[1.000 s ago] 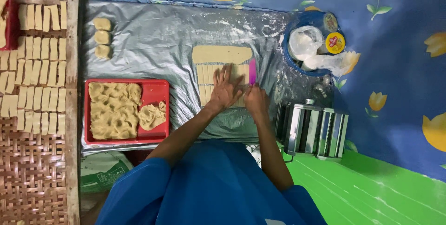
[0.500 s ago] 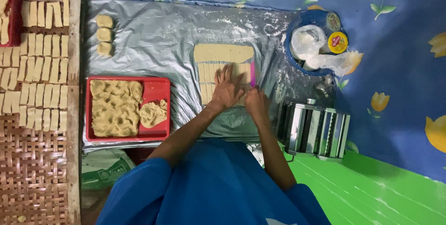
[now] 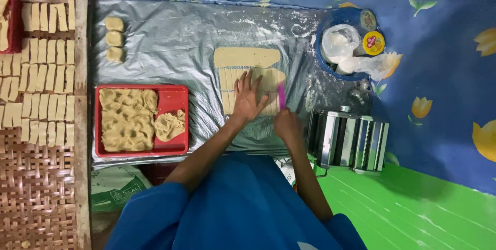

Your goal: Using a manual pasta machine to flatten dough and a scraper to cut it into rectangular strips.

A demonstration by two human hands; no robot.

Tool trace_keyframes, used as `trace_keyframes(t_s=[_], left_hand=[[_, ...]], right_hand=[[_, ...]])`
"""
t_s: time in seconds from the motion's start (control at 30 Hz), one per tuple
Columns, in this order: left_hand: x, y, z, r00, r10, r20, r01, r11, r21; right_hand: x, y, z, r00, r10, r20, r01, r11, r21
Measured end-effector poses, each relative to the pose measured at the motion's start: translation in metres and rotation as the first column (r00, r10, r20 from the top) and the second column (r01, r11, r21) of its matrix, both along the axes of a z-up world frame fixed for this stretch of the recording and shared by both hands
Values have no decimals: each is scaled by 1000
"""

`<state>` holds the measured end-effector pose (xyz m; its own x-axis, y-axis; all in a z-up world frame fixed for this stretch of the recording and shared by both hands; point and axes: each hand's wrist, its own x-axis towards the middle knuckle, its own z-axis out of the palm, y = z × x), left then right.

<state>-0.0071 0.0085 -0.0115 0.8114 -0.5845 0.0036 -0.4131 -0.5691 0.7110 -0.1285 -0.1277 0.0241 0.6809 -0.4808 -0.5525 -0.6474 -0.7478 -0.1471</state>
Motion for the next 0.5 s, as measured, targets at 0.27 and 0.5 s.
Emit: trace_keyframes(t_s=[0.27, 0.5], left_hand=[[-15, 13, 25, 998, 62, -6, -62, 992, -108], [-19, 38, 64, 990, 79, -117, -95, 986, -134]], right_hand=[[19, 18, 35, 990, 6, 141, -6, 1000, 2], [28, 15, 14, 932, -34, 362, 66, 995, -77]])
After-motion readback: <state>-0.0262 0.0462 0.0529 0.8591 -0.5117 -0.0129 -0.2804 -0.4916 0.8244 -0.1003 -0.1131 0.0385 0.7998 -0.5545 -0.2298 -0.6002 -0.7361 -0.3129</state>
